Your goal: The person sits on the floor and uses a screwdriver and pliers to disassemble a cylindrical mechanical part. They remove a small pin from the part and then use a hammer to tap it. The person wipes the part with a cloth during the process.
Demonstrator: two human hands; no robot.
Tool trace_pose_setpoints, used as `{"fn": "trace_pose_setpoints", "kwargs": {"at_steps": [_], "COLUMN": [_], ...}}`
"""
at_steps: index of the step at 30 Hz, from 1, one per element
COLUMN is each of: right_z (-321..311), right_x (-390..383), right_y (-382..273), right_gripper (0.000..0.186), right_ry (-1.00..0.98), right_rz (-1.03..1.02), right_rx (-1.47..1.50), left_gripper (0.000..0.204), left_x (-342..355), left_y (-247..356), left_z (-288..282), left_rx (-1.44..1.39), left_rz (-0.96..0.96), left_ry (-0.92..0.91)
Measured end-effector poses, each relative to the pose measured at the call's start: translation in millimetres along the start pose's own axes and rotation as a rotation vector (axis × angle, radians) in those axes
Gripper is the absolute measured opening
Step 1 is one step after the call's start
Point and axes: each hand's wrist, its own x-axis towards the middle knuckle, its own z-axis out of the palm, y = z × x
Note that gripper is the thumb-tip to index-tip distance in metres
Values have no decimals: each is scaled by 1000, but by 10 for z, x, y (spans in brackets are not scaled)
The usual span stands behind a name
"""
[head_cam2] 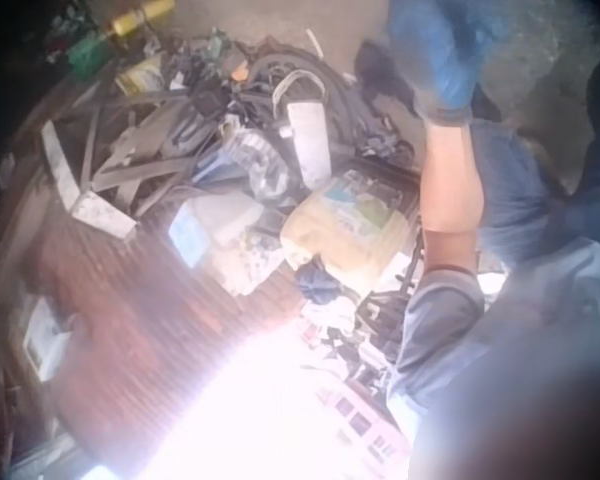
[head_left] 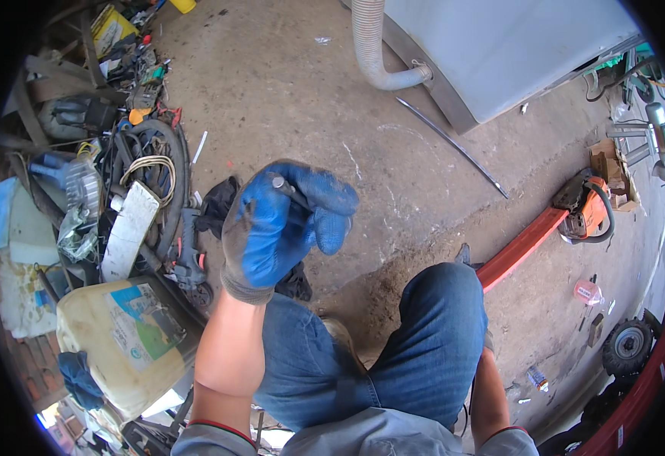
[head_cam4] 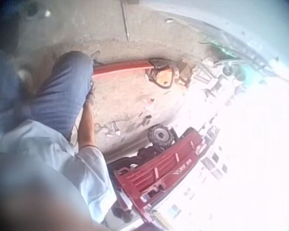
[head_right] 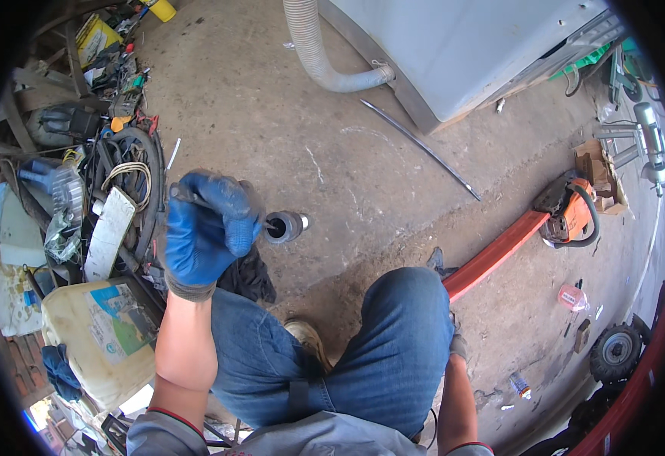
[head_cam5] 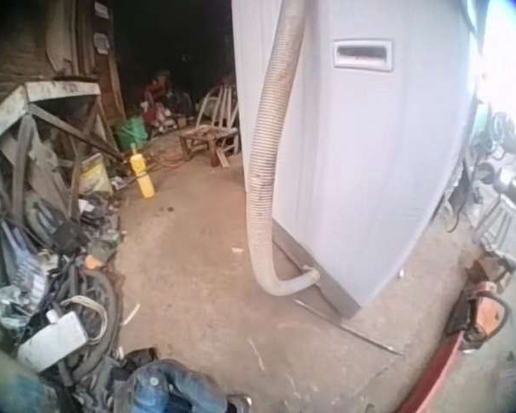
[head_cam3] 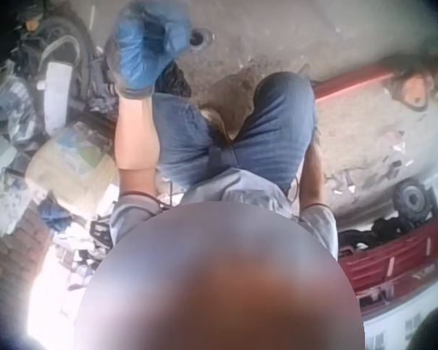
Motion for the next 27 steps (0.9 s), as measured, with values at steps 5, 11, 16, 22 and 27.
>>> {"fn": "trace_pose_setpoints", "kwargs": {"at_steps": [5,11,16,22,27], "right_z": [-83,-366,-693,-1531,-1915], "right_x": [-30,-239,-525,-1452,-1817], "right_y": [-4,-84,343,-24,-472], "right_gripper": [36,36,32,25,25], "right_ry": [-29,-142,-41,22,58], "right_rz": [27,169,90,-172,-373], "right_rx": [20,96,474,1043,1092], "left_gripper": [43,39,37,40,43], "left_x": [7,49,77,-8,-50], "left_y": [-49,-104,-125,-125,-118], "left_z": [-20,-92,-96,-126,-109], "left_rx": [98,104,98,166,180], "left_rz": [-11,-25,-29,5,18], "left_ry": [20,-17,-42,-30,-18]}}
